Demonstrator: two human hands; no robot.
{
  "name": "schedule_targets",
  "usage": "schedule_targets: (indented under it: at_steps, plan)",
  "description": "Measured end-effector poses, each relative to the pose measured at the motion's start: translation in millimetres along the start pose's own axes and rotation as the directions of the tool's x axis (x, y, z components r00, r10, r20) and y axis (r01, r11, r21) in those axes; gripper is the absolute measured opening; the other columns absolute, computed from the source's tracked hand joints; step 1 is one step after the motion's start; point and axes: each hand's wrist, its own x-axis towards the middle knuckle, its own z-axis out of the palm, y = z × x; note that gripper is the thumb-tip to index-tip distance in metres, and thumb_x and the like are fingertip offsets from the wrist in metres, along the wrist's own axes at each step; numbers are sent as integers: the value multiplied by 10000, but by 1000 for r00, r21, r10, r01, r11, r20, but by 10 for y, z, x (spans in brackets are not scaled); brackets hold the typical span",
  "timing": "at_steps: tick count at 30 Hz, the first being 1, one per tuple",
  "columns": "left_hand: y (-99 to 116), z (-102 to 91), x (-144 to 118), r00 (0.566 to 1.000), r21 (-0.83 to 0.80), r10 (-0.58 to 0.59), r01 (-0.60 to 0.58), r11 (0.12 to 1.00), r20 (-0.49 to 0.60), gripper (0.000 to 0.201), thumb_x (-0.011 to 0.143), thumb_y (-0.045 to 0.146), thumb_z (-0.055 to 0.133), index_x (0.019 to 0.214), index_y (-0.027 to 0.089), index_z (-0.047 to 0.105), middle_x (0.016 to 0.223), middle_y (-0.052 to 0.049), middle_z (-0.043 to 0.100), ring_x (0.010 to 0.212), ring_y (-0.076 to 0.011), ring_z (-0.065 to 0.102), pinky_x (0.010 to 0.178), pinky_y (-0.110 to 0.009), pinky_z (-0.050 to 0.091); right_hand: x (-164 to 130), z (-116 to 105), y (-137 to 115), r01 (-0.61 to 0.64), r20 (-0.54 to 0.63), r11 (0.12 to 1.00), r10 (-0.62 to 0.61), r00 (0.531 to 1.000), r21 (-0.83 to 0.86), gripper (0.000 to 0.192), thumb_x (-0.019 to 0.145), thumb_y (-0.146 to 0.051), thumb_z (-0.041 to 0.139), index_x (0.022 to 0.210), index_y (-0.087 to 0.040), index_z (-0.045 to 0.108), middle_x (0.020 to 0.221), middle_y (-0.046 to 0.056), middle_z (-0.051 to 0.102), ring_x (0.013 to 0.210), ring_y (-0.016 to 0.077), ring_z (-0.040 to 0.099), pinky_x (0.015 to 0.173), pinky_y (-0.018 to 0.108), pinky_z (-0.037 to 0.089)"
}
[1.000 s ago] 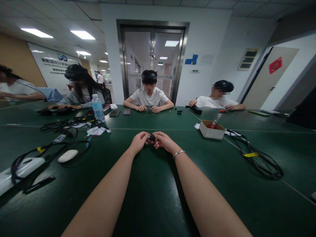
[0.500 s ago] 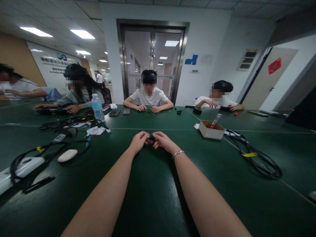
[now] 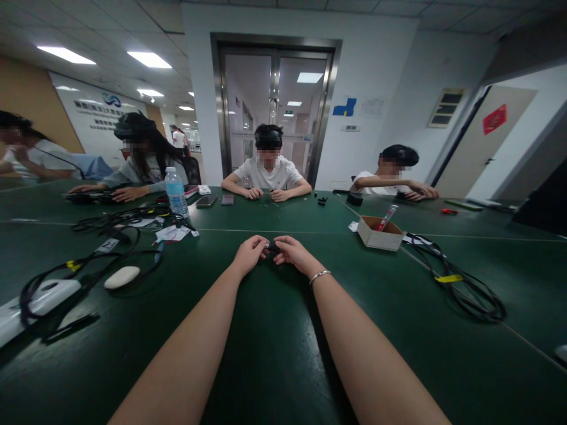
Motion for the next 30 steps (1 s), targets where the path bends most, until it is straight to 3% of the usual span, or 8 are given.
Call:
schedule_targets:
  at_steps: [4,7,10,12,16,21,26,30]
  plan:
    - [-18,-8,12,1000,12,-17,17,1000,12,275,794,403,523,872,152,604,740,-35,626,586,-128,570,574,-252,448,5,-38,11,48,59,996,-44,997,-70,168,808,-77,546,952,-160,520,610,-32,555,471,93,575,429,174,485]
    - [-5,-10,14,1000,-7,-24,24,1000,8,302,781,434,543,865,150,605,741,-26,612,582,-120,558,576,-247,444,41,-39,66,110,53,966,-101,994,-232,254,730,-73,606,956,-170,546,707,-33,574,426,60,493,373,162,391]
    - [9,0,11,999,10,8,-8,1000,36,314,747,438,596,876,152,616,785,-32,623,614,-121,556,606,-251,453,97,13,167,168,-49,885,-210,976,-434,265,644,-90,692,862,-165,560,812,-18,595,528,68,507,463,181,396]
    - [9,13,10,998,29,40,-42,999,53,299,735,405,616,892,150,629,815,-48,637,664,-135,570,645,-262,463,116,72,230,197,-138,810,-322,937,-552,278,603,-126,737,789,-168,536,791,-27,587,649,103,536,576,210,421]
    - [4,40,-1,998,135,51,-55,989,31,276,729,375,623,895,156,653,844,-64,629,736,-165,581,696,-288,471,47,198,266,96,-233,674,-381,895,-732,267,649,-245,730,765,-181,498,747,-25,546,690,147,516,624,254,405]
    - [95,9,-131,998,295,56,-45,954,-28,258,717,395,634,845,172,647,859,-53,583,646,-150,575,635,-287,468,-255,323,191,109,-140,550,-390,910,-828,240,709,-185,685,906,-160,550,923,46,541,828,179,513,747,299,421]
    - [477,-272,-717,981,224,-177,155,962,80,302,723,438,609,868,186,529,840,-26,612,495,-123,574,488,-252,429,-947,389,74,308,158,385,-373,914,-870,192,816,-166,585,1002,-195,619,1042,78,544,1029,227,467,924,374,381]
    - [762,-782,-1557,868,149,-449,425,893,211,410,699,563,589,916,228,498,1067,-56,620,568,-163,634,399,-232,400,-1634,332,-20,400,296,393,-299,907,-828,332,861,-143,489,1173,-228,565,1225,74,517,1197,224,407,1021,385,338]
